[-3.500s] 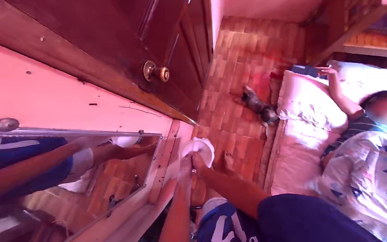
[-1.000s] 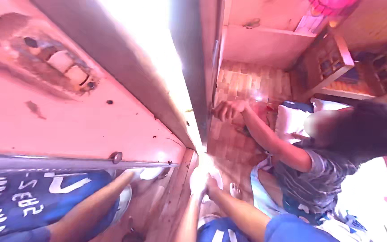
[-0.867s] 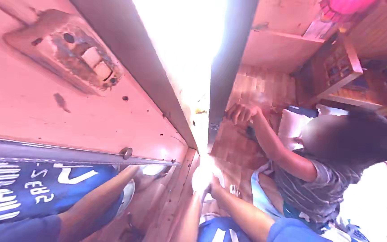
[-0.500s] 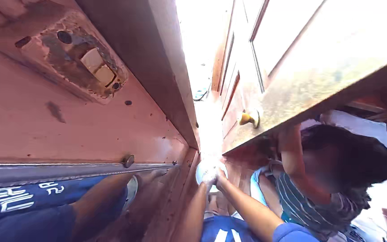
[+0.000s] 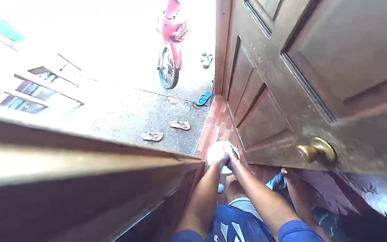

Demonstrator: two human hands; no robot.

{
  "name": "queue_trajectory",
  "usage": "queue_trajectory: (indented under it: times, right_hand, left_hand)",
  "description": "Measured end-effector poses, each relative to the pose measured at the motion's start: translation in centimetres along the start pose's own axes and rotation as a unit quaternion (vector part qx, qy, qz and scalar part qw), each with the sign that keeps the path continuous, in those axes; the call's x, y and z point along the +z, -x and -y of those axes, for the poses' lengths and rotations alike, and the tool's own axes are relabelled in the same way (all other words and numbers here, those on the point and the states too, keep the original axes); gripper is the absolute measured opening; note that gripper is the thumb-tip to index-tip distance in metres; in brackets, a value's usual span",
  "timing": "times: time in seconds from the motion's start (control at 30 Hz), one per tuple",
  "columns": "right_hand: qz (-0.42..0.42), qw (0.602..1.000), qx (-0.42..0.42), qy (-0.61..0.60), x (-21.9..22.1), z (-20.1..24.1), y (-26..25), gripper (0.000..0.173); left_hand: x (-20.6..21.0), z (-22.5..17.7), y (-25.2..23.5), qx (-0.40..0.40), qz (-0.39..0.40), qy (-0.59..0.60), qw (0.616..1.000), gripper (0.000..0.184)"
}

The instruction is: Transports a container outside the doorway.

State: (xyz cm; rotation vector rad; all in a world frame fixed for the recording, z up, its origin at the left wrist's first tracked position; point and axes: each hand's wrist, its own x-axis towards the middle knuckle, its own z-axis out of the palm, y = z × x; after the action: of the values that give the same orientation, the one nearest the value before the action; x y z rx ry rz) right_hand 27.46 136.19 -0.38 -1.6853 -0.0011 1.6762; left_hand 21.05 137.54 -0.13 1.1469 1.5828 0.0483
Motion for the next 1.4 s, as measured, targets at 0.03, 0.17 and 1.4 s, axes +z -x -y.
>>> queue_trajectory:
  times: [0.03,0.17,1.4]
  right_hand:
    - [0.011,1.0,-0.007,0.001,0.2,1.6,-1.1,0.053]
    - [0.044,0.998,-0.007,0.048,1.6,8.4,-4.3,0.045]
    - [0.108,0.914,-0.032,0.389,27.8,39.0,-27.1,0.04]
  left_hand:
    - [-0.5,-1.6,-1.0,-0.006,0.006,0.028,1.0,0.038]
    - [-3.4,-8.0,-3.8,-0.017,0.002,0.148,0.989,0.031]
    - [-29.1,4.7,-12.3,-0.244,-0.214,0.394,0.86,0.04]
